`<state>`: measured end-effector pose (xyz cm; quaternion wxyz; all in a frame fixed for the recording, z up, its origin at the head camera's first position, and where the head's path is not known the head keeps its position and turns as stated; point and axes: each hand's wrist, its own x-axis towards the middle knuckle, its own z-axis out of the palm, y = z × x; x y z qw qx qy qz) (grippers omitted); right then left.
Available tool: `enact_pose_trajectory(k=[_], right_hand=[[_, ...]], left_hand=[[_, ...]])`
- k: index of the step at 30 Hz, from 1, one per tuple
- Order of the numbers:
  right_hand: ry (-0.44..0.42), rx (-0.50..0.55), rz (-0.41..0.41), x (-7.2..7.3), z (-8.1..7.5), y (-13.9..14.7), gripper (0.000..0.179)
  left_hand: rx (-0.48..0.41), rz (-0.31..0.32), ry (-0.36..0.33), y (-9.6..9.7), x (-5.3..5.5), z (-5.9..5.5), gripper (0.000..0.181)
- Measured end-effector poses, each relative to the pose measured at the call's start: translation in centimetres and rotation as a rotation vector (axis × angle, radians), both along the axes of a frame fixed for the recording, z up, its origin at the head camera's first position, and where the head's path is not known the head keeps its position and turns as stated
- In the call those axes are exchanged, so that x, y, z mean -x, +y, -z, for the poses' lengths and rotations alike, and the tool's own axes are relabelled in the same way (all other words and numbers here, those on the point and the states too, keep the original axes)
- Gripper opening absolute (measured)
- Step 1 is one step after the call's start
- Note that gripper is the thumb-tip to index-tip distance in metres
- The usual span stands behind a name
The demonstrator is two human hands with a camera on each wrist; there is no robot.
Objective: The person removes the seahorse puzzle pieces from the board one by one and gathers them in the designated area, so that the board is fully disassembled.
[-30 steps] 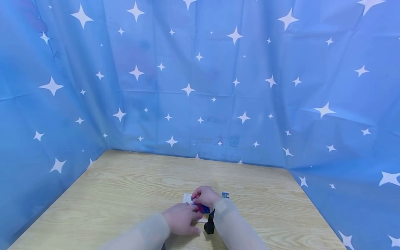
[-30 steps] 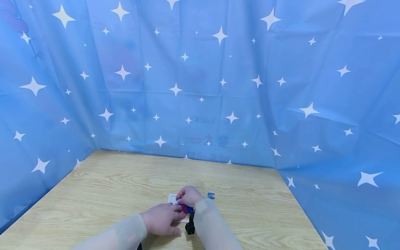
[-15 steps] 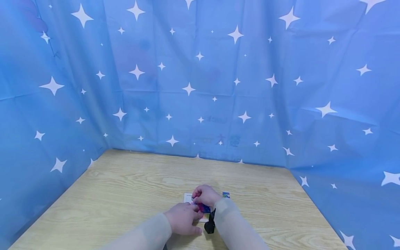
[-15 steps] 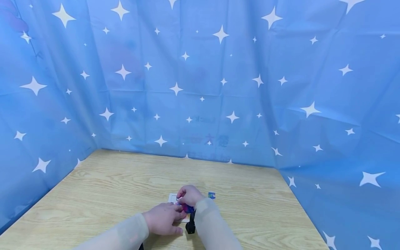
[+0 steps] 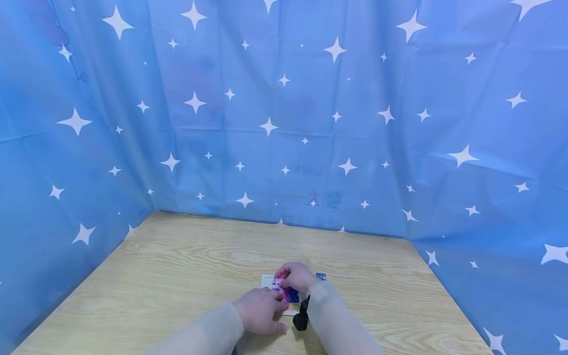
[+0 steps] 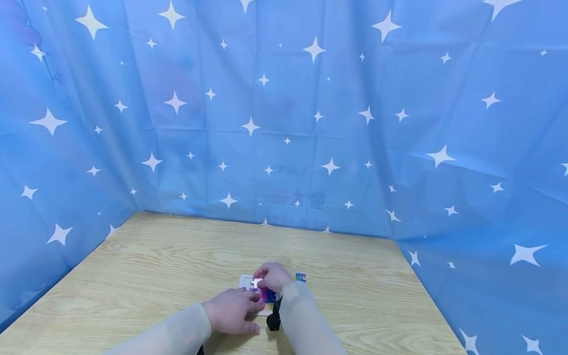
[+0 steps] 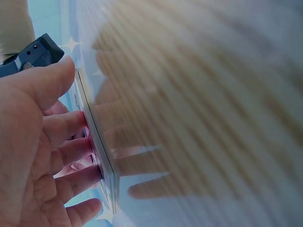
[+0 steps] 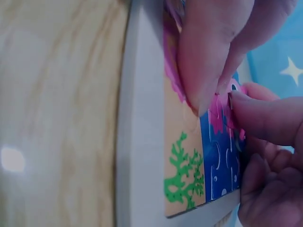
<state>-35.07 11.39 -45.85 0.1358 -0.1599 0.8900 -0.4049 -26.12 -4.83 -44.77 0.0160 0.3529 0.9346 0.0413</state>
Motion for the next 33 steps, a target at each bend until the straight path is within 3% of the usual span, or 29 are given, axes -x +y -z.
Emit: enact_pose_trajectory(k=[14,22,33], right_hand=[[-0.070,0.135,0.072,0.11,0.12,0.38,0.008],[-0.047,0.120,0.070,0.26,0.19,0.58,0.006],[0.007,0.042,-0.001,0.63,0.17,0.96,0.007]], left_hand=[[-0.006,-0.028,-0.037,-0.05,-0.02,-0.27,0.058],[0.004,-0.031,-0.035,0.02,-0.02,-0.28,0.058],[0.003,-0.021,-0.018,0.05,-0.02,-0.33,0.057]])
